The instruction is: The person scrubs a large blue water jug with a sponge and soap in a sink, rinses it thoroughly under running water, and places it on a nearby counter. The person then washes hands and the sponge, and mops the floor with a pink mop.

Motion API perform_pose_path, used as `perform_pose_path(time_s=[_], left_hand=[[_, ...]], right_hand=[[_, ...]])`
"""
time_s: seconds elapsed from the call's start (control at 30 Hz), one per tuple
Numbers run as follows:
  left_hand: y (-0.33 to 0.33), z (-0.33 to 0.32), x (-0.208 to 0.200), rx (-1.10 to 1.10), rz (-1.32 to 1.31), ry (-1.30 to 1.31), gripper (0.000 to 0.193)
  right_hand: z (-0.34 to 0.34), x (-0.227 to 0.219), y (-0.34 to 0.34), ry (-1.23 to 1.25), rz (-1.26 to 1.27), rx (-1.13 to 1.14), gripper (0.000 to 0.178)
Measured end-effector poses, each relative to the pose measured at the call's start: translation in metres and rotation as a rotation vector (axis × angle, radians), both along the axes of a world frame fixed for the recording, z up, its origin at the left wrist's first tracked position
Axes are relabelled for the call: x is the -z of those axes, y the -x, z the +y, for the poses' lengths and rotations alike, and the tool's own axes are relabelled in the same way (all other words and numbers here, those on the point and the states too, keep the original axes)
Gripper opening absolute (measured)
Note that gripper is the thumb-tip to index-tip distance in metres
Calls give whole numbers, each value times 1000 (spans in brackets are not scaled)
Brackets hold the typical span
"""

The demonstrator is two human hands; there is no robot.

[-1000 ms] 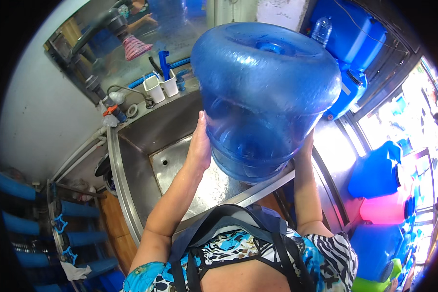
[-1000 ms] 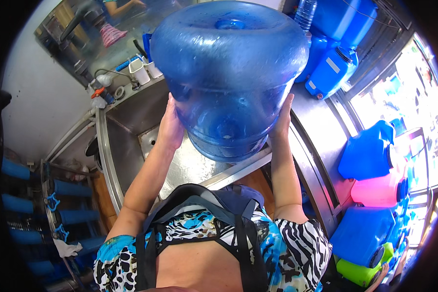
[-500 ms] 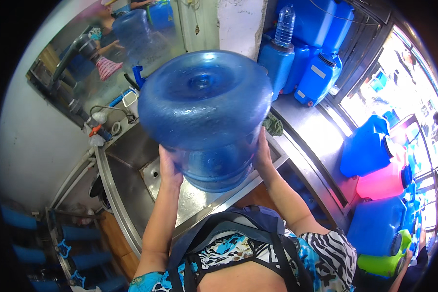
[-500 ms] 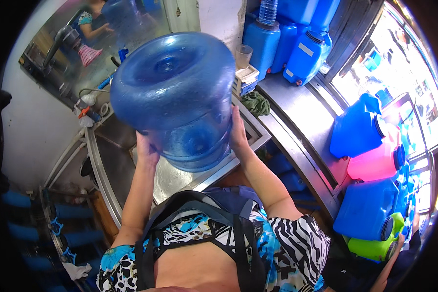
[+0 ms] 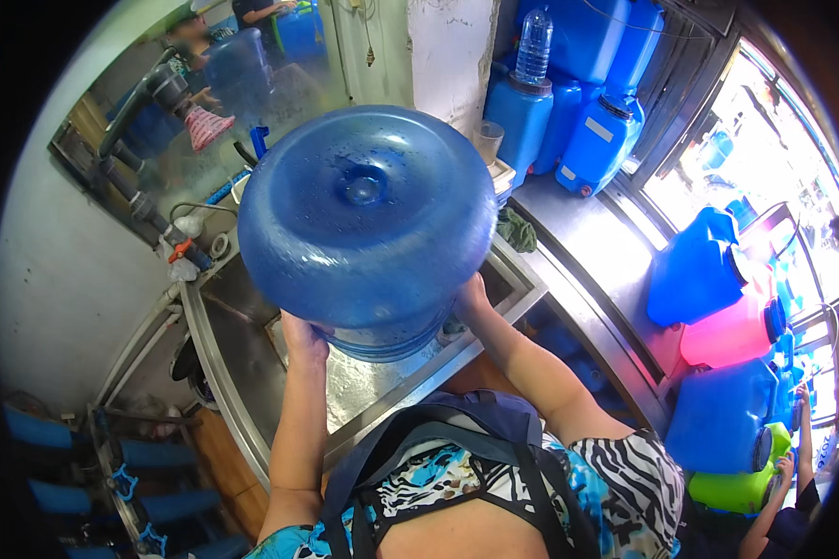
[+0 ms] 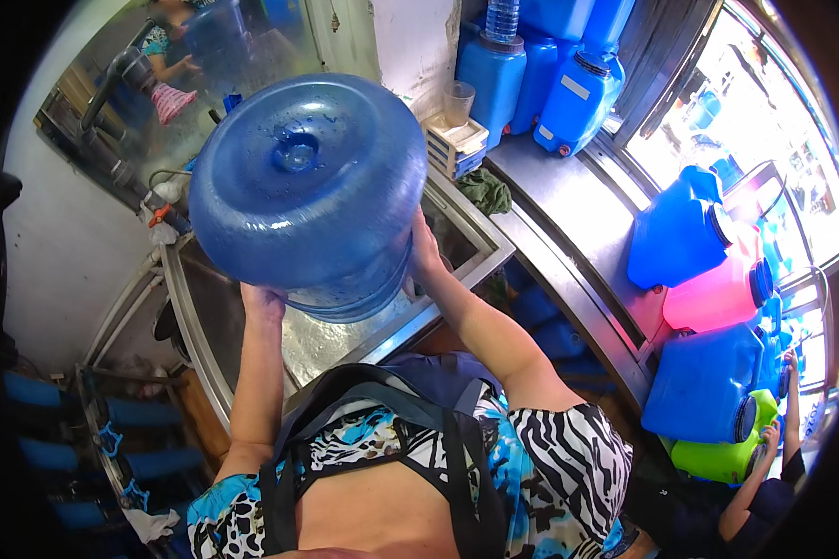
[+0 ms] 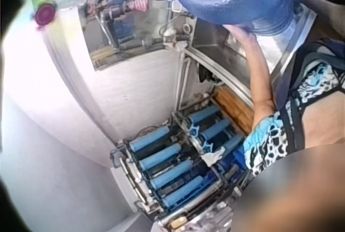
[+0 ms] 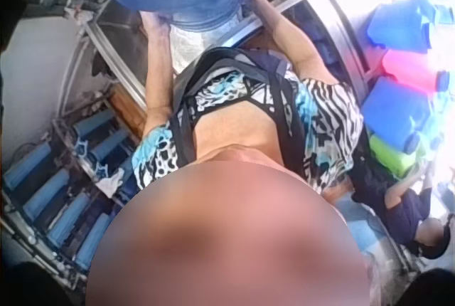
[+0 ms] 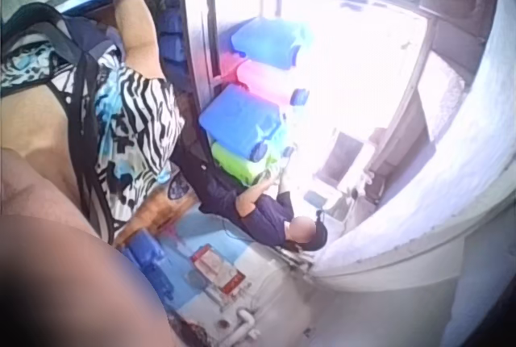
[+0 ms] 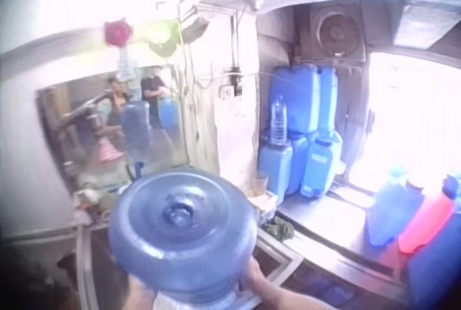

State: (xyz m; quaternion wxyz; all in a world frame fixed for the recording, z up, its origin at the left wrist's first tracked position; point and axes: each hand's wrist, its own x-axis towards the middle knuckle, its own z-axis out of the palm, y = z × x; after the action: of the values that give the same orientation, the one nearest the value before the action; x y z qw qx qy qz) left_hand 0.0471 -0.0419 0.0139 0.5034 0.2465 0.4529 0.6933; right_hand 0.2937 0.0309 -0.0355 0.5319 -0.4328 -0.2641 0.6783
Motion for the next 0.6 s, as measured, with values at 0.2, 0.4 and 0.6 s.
perform_pose_path(time_s=[0.2,0.4,0.6], left_hand=[[11,5,-8,589,-528,-439,46],[-6,0,-24,144,-295,-191,48],[-19,2,-41,153,-236,-145,51]], right_hand=[[-12,-1,6,-107,82,61,50],[-32,-2,-10,-199,108,-26,54],[-32,-9,-25,-361,-37,-77,61]])
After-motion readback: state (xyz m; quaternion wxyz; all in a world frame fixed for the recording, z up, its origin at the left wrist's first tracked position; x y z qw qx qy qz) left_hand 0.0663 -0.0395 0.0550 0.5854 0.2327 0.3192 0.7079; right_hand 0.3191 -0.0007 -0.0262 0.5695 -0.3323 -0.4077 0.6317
